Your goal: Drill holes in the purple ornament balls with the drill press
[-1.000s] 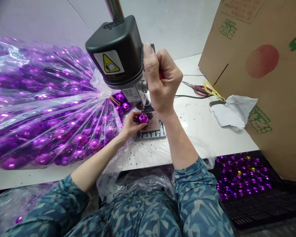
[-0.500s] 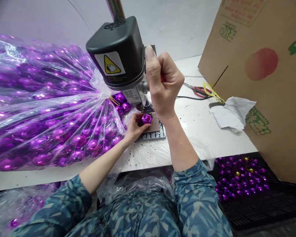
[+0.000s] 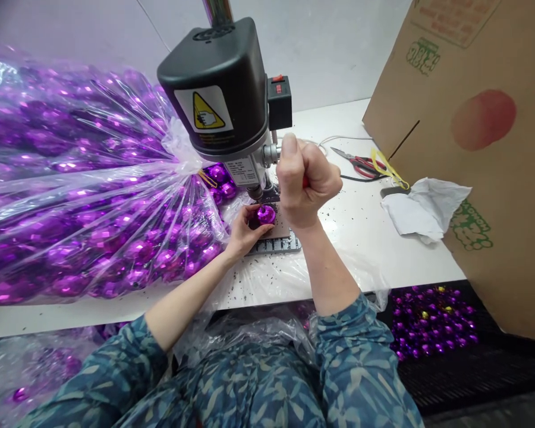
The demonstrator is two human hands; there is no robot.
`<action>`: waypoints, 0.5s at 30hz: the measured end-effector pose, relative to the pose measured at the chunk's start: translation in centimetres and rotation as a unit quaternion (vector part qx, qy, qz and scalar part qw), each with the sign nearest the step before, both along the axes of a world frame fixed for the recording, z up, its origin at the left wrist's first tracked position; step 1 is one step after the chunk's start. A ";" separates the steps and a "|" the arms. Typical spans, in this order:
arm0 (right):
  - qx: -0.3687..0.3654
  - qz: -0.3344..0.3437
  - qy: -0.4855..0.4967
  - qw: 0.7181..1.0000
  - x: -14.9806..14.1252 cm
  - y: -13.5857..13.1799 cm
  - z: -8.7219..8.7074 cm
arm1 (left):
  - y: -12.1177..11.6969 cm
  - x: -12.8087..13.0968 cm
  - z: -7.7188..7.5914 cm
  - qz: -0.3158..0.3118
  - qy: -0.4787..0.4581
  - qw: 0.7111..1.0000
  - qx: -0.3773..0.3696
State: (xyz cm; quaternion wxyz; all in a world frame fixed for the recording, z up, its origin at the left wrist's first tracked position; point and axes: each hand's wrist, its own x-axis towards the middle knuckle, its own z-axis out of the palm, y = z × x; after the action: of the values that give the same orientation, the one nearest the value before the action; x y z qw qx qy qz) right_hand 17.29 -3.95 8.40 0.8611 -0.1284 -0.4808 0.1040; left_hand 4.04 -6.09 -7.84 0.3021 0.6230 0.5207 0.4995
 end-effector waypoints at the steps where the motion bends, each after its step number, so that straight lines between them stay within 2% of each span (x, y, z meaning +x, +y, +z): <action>1: 0.002 -0.004 0.001 1.000 0.0 0.1 -0.2 | 0.0 0.0 0.0 -0.002 -0.003 1.000 0.001; 6: -0.012 -0.052 0.004 0.999 0.2 0.4 -1.5 | 0.0 0.0 0.1 -0.005 -0.002 1.000 -0.001; 15: 0.028 -0.046 0.015 0.998 0.5 0.9 -3.0 | -0.1 -0.1 0.2 -0.016 -0.010 1.000 -0.002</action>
State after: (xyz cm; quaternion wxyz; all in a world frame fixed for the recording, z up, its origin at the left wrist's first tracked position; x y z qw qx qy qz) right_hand 17.81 -3.04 5.37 0.8755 -0.1249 -0.4638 0.0526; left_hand 3.98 -6.15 -7.67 0.3159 0.6256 0.5088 0.4999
